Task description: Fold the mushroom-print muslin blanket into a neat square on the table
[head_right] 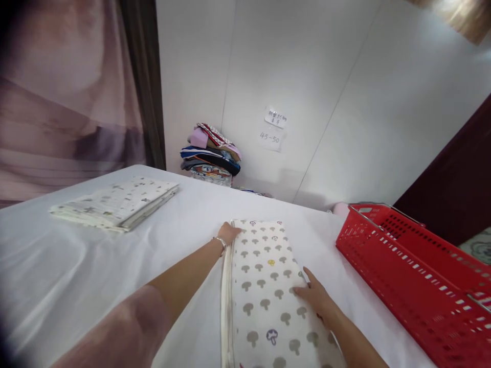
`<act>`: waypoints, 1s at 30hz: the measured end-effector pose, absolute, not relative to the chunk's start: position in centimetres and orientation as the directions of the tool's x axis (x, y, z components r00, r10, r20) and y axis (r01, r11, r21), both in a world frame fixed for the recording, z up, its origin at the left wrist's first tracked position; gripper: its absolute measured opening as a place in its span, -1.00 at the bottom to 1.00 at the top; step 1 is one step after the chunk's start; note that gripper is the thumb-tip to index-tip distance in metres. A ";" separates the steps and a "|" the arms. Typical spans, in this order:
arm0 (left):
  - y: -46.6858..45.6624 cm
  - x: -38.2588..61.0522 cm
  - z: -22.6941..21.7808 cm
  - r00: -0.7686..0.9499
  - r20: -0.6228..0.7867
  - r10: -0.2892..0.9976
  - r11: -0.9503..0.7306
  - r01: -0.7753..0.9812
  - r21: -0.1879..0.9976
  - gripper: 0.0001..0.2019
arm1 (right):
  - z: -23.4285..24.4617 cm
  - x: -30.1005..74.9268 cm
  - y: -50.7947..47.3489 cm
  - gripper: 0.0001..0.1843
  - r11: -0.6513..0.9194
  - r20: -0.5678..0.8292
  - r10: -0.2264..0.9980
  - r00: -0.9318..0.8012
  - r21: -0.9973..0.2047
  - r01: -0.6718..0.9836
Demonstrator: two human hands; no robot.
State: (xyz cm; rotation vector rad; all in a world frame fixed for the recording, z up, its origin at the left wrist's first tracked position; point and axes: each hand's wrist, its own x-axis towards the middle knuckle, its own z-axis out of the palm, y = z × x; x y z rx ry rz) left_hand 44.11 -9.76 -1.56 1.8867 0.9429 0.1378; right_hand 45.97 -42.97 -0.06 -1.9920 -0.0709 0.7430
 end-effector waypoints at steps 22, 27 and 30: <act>-3.4 29.7 -1.6 0.499 -0.396 0.771 0.274 0.301 0.913 -0.34 | -0.5 49.3 -24.7 -0.50 -0.445 0.088 0.831 0.549 -0.486 0.752; -1.6 30.3 -1.8 0.550 -0.290 0.783 -0.104 0.576 0.811 -0.47 | -3.0 44.1 -29.8 -0.40 -0.304 0.101 0.935 0.340 -0.263 0.916; -1.6 30.6 -1.4 0.594 -0.293 0.749 -0.223 0.643 0.733 -0.62 | -3.7 45.4 -31.5 -0.39 -0.392 0.153 0.900 0.409 -0.130 0.911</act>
